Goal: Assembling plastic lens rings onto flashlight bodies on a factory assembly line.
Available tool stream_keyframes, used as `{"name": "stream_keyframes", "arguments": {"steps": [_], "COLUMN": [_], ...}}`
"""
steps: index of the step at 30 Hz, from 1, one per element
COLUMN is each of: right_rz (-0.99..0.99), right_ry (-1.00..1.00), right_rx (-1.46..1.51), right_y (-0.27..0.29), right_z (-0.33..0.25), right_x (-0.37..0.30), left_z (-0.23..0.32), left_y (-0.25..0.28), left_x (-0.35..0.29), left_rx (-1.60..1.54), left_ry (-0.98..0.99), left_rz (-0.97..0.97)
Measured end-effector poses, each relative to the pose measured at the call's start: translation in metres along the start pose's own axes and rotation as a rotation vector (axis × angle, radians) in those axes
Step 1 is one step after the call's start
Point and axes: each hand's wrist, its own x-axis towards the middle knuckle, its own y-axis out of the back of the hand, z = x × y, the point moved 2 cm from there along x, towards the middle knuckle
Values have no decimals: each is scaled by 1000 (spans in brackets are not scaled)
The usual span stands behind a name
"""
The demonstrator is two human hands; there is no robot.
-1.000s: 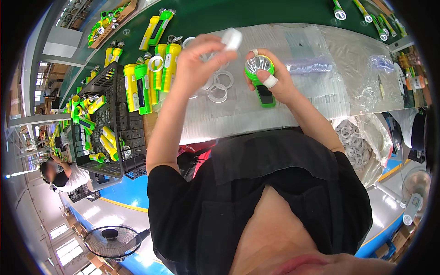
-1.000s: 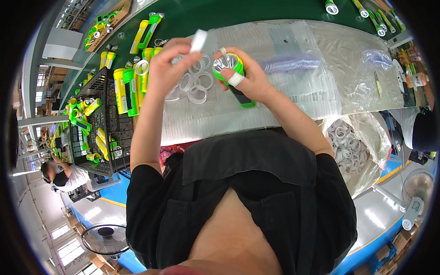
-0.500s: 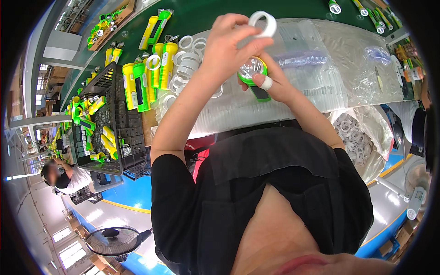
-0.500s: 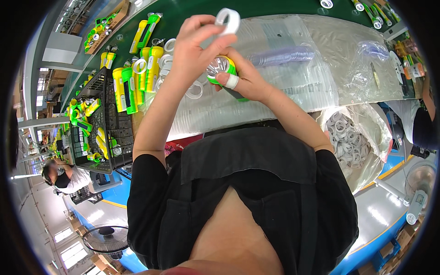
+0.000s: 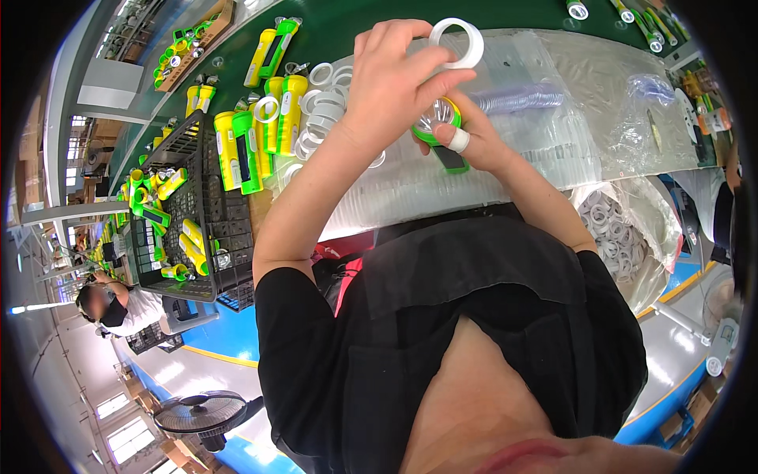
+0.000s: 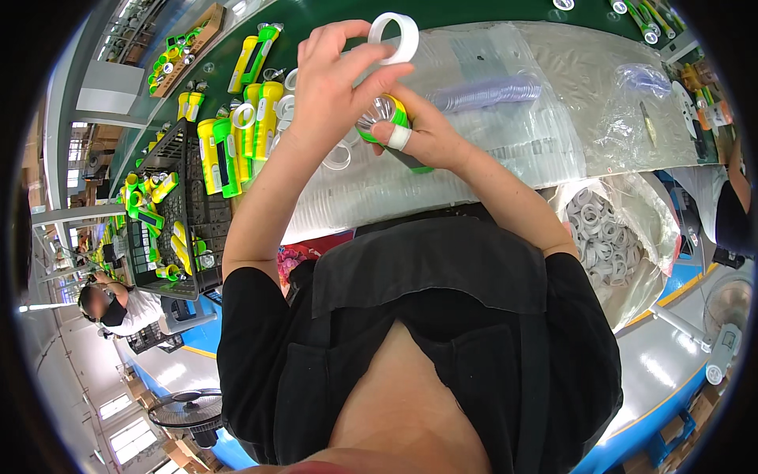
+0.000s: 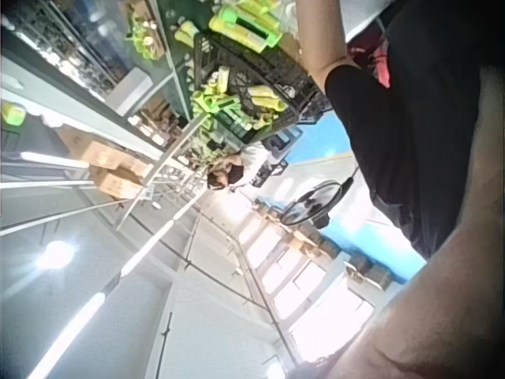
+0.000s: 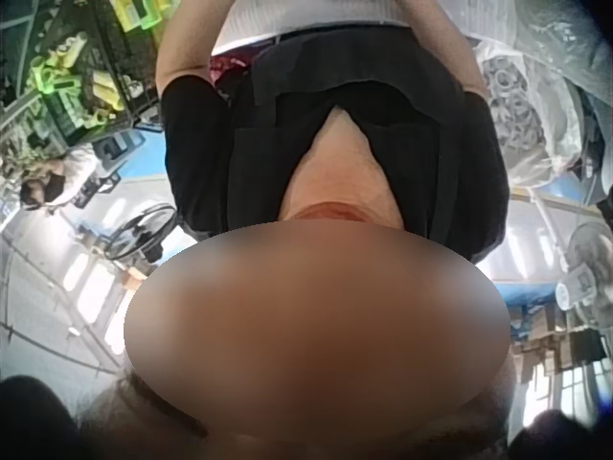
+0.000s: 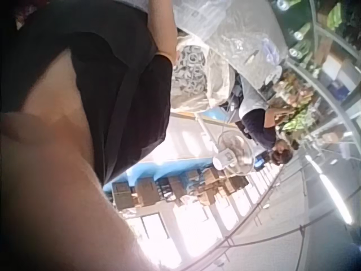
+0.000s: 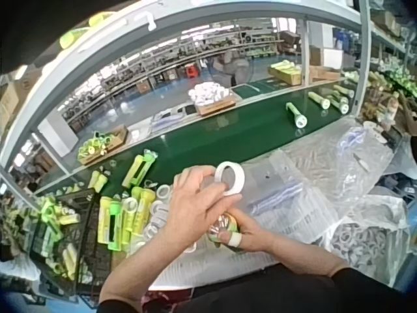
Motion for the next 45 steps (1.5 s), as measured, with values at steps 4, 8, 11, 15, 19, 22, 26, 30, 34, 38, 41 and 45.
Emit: {"name": "stream_keyframes", "arguments": {"steps": [4,8,11,15,19,22,26,30,34,38,41,45], "right_rz": [-25,15,7,25,39,44,17,24,33,52,61,78], "right_ry": [20,-10,-12,24,20,24,33,79,102,58,82,36], "right_rx": [14,13,-4,-3,26,53,-56,-203,-234,8,22,-22], "right_y": [2,-2,0,-2,-2,-1,-8,-8,-5,-6,-3,-5], "right_z": [2,4,5,4,0,1,-3,-2,1,-1,1,-1], "right_x": [2,-1,0,2,1,1,1,-3,-1,-5,-5,-4], "left_z": [-10,0,3,-2,-12,-11,2,20,10,-3,-12,5], "left_y": [-3,-15,-10,-8,10,14,1,-18,-17,16,33,53], "left_x": [-6,-18,-9,-11,-11,2,19,6,9,13,-11,-32], "left_rx": [-505,-360,-249,-369,-551,-532,-475,-281,-490,-660,-615,-487], "left_ry": [474,296,198,300,461,425,308,95,249,470,359,370], "left_rz": [-151,-155,-122,-98,-69,-110,-207,-330,-286,-104,-153,-247]}}
